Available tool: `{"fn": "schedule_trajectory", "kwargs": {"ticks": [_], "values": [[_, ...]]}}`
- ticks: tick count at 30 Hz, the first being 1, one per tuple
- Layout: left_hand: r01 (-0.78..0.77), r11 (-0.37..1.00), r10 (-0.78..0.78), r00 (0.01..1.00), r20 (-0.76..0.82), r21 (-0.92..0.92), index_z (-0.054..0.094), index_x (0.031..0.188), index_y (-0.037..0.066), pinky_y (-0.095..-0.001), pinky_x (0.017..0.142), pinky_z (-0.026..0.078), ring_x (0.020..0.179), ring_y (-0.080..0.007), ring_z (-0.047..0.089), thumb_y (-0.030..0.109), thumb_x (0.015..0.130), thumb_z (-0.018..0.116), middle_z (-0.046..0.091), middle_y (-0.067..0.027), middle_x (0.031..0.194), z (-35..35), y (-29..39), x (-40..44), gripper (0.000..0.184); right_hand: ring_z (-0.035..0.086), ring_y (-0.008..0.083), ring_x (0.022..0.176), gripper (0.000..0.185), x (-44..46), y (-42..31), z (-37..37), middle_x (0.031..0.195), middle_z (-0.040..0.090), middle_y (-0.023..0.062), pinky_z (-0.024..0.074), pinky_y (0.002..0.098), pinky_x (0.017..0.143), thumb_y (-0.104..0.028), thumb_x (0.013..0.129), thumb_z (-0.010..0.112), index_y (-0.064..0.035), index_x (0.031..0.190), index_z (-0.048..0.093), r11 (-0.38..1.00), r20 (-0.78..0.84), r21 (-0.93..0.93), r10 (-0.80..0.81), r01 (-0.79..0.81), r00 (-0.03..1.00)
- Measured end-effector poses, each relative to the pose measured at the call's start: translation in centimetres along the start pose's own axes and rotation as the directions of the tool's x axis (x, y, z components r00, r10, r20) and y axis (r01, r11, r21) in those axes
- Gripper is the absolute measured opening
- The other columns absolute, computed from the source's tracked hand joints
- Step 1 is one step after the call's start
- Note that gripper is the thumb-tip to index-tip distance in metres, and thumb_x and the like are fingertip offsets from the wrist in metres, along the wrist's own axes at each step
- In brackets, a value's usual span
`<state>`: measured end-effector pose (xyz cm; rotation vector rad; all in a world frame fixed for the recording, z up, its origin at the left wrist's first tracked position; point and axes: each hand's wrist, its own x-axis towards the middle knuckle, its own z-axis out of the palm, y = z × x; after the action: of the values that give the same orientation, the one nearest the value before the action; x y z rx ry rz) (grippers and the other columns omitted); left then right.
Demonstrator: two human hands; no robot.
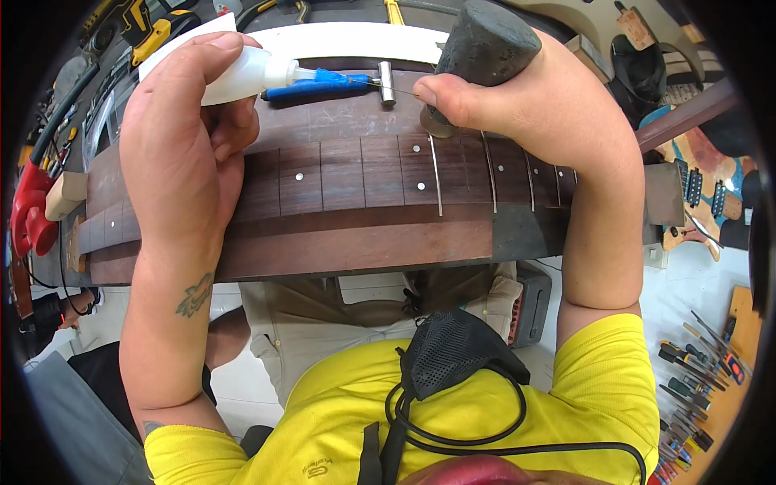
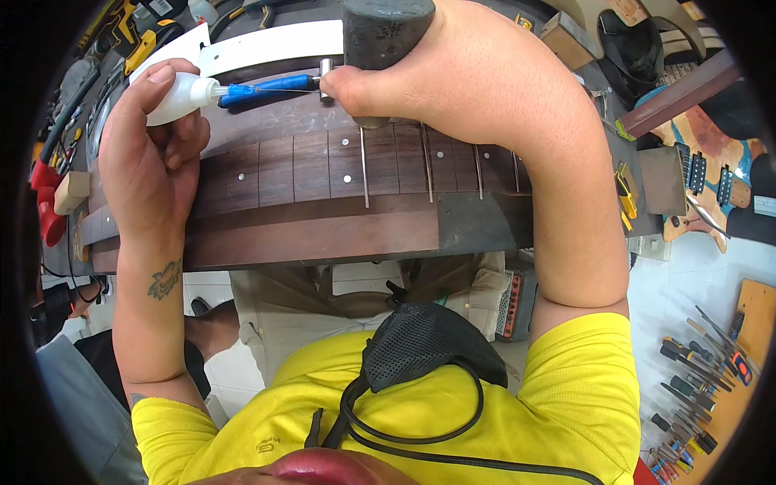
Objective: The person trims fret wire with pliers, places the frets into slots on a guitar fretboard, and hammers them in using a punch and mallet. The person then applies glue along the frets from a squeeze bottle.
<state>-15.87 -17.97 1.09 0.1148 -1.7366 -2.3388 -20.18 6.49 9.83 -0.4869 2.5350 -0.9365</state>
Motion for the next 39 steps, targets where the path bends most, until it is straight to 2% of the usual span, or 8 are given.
{"fn": "schedule_trajectory", "kwargs": {"ticks": [8, 20, 22, 28, 29, 31, 34, 39], "values": [[0.002, 0.999, 0.001, 0.998, 0.07, -0.045, 0.07, 0.107, -0.003, -0.0215, 0.05, 0.032, 0.061, -0.0076, 0.051, 0.019, 0.095, 0.067, 0.066, -0.0059, 0.086, -0.5, 0.0, 0.1, 0.025, 0.07, 0.0221, 0.084, 0.041, -1.3, -0.7, 1.2, 0.091, 0.077, 0.0099, 0.0551, 0.0334, 0.08, -0.039, 0.084, 0.081, -0.0046, 0.104, 0.075, 0.966, -0.159, -0.243, -0.134, 0.092, 0.978], [-0.012, 0.999, 0.015, 0.996, -0.087, 0.037, 0.068, 0.104, -0.002, -0.0242, 0.05, 0.023, 0.049, -0.0064, 0.029, 0.026, 0.097, 0.06, 0.048, 0.0006, 0.063, 1.2, 0.1, -0.3, 0.029, 0.07, 0.0223, 0.084, 0.042, -0.6, 0.3, -0.2, 0.09, 0.077, 0.0096, 0.0554, 0.034, 0.08, -0.041, 0.084, 0.081, -0.0042, 0.103, 0.076, 0.996, 0.047, 0.054, -0.074, 0.071, 0.996], [0.008, 1.0, -0.008, 0.997, -0.072, 0.004, 0.068, 0.104, -0.001, -0.0245, 0.05, 0.023, 0.049, -0.0069, 0.028, 0.025, 0.098, 0.059, 0.046, 0.0011, 0.062, 1.1, 0.2, -0.3, 0.028, 0.07, 0.0225, 0.084, 0.043, -1.6, -0.7, 1.6, 0.091, 0.077, 0.0098, 0.0555, 0.0338, 0.08, -0.042, 0.083, 0.081, -0.0043, 0.103, 0.076, 0.957, -0.146, -0.268, -0.155, 0.112, 0.977], [0.141, 0.897, -0.049, 0.974, 0.223, -0.418, 0.061, 0.112, -0.006, -0.0242, 0.049, 0.025, 0.047, -0.0067, 0.028, 0.022, 0.101, 0.054, 0.042, 0.0007, 0.063, -2.4, 0.1, 1.5, 0.031, 0.071, 0.0218, 0.085, 0.043, -0.3, 0.4, -0.7, 0.091, 0.078, 0.0096, 0.0557, 0.0337, 0.08, -0.042, 0.083, 0.081, -0.0046, 0.104, 0.076, 0.998, 0.022, 0.047, -0.047, 0.046, 0.999], [0.217, 0.849, -0.098, 0.961, 0.259, -0.482, 0.057, 0.088, 0.003, -0.0261, 0.049, 0.027, 0.046, -0.0083, 0.03, 0.021, 0.102, 0.05, 0.043, -0.0008, 0.062, -2.9, 0.5, 1.9, 0.025, 0.071, 0.0218, 0.085, 0.043, -0.6, 0.4, -0.2, 0.091, 0.078, 0.0096, 0.0557, 0.0337, 0.08, -0.042, 0.083, 0.081, -0.0046, 0.104, 0.076, 0.998, 0.021, 0.048, -0.047, 0.046, 0.999], [0.216, 0.853, -0.099, 0.961, 0.259, -0.475, 0.055, 0.086, 0.003, -0.0261, 0.049, 0.027, 0.046, -0.0083, 0.03, 0.022, 0.102, 0.05, 0.044, -0.0011, 0.062, -2.8, 0.4, 1.9, 0.025, 0.071, 0.0212, 0.085, 0.042, -1.5, -0.5, 1.5, 0.091, 0.078, 0.0093, 0.0557, 0.0334, 0.08, -0.042, 0.084, 0.081, -0.0046, 0.104, 0.076, 0.969, -0.123, -0.205, -0.164, 0.136, 0.979], [0.193, 0.871, -0.098, 0.969, 0.226, -0.452, 0.055, 0.084, 0.004, -0.0261, 0.049, 0.027, 0.046, -0.0083, 0.03, 0.022, 0.102, 0.05, 0.045, -0.0013, 0.063, -2.5, 0.5, 1.7, 0.026, 0.071, 0.021, 0.085, 0.042, -0.2, 0.3, -0.9, 0.091, 0.078, 0.0088, 0.0555, 0.033, 0.08, -0.041, 0.084, 0.081, -0.0046, 0.104, 0.076, 0.997, 0.066, 0.067, -0.05, 0.045, 0.997], [0.161, 0.893, -0.083, 0.977, 0.198, -0.421, 0.058, 0.087, 0.003, -0.0261, 0.049, 0.027, 0.046, -0.0082, 0.029, 0.022, 0.102, 0.051, 0.044, -0.0011, 0.063, -2.4, 0.3, 1.5, 0.025, 0.071, 0.0212, 0.085, 0.041, -1.3, -0.3, 1.1, 0.091, 0.078, 0.0089, 0.0553, 0.0328, 0.08, -0.041, 0.084, 0.081, -0.0047, 0.103, 0.076, 0.99, -0.07, -0.091, -0.115, 0.109, 0.991]]}}
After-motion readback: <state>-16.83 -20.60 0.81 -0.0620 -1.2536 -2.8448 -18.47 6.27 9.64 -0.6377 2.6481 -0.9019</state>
